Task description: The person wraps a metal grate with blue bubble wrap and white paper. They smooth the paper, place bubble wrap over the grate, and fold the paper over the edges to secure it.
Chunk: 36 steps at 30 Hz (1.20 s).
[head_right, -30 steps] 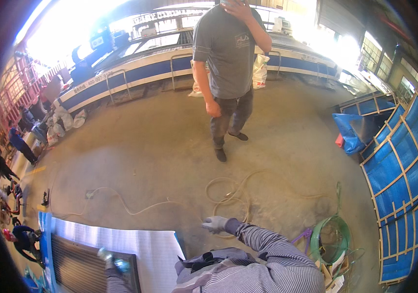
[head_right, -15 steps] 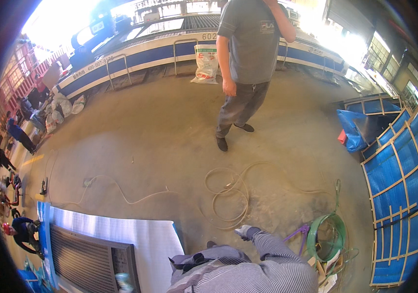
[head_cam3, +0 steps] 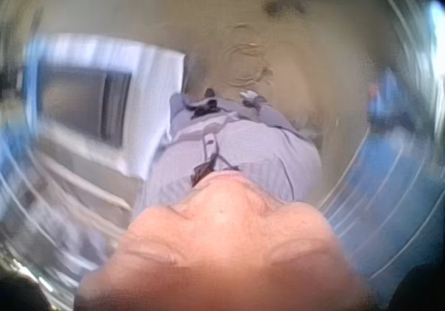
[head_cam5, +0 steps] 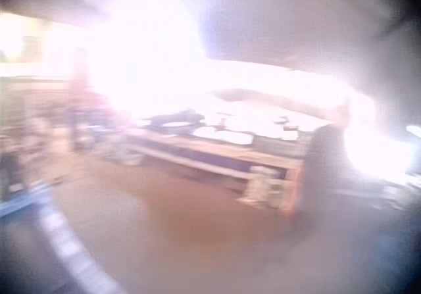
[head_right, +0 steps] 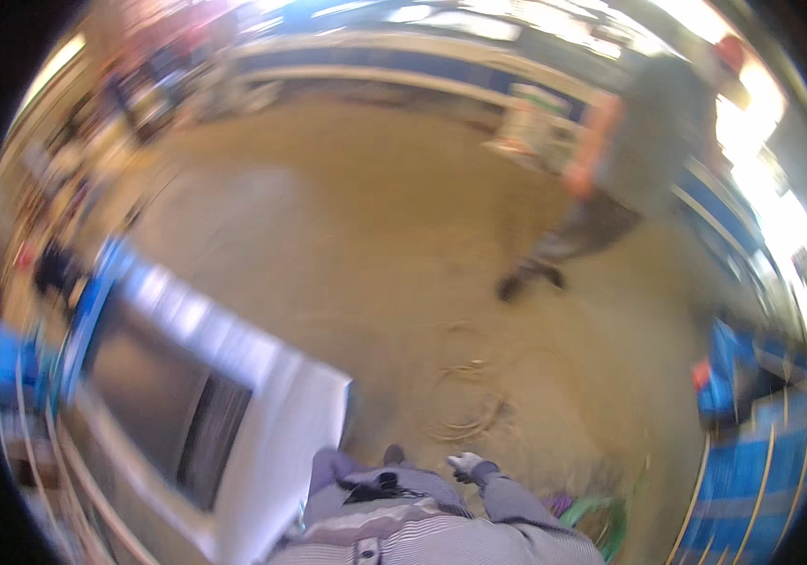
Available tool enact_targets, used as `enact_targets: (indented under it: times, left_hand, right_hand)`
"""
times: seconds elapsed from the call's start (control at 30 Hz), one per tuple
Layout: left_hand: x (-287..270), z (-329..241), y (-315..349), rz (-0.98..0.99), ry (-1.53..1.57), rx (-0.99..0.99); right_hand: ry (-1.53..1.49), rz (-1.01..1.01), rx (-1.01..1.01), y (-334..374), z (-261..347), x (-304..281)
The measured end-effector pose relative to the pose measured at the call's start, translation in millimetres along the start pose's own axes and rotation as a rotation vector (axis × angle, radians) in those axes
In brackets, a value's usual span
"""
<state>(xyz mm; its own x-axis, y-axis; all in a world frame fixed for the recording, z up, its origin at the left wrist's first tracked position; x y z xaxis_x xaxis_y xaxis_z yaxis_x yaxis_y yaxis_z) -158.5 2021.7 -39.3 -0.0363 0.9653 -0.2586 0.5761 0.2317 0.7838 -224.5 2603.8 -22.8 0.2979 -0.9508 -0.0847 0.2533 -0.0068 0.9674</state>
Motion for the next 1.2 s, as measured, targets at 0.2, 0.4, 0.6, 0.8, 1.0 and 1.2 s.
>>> enact_targets:
  times: [0.2,0.4,0.6,0.8,1.0,1.2]
  left_hand:
    - [-38,-19,85,-0.152,-0.379,-0.110]
    - [-31,-72,134,-0.160,-0.361,-0.178]
    - [-40,-72,164,-0.228,-0.409,-0.057]
    - [-54,-94,149,-0.176,-0.209,0.040]
    - [-56,-142,182,-0.201,-0.024,0.587]
    - [-149,-51,248,-0.272,-0.101,0.714]
  right_hand:
    - [-0.057,0.113,0.140,-12,2,-34]
    - [0.101,0.189,0.166,-48,19,-33]
    - [0.040,0.452,-0.035,-71,111,32]
    - [0.281,0.490,-0.504,47,214,213]
    - [0.074,0.663,-0.230,150,172,414]
    - [-0.202,0.658,-0.289,167,122,545]
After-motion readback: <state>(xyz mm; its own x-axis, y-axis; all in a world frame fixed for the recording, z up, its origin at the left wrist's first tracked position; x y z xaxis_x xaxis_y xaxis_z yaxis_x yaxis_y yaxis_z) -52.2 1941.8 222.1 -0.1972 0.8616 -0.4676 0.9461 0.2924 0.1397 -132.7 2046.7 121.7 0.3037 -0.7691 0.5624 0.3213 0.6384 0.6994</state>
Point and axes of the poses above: each hand's wrist, its own y-axis away from the middle knuckle, its own x-axis out of the palm, z = x × y, the point moved 8 cm from there along -y, towards the middle knuckle, and after that the axes turned 4 degrees about x, right-handed, at the moved point
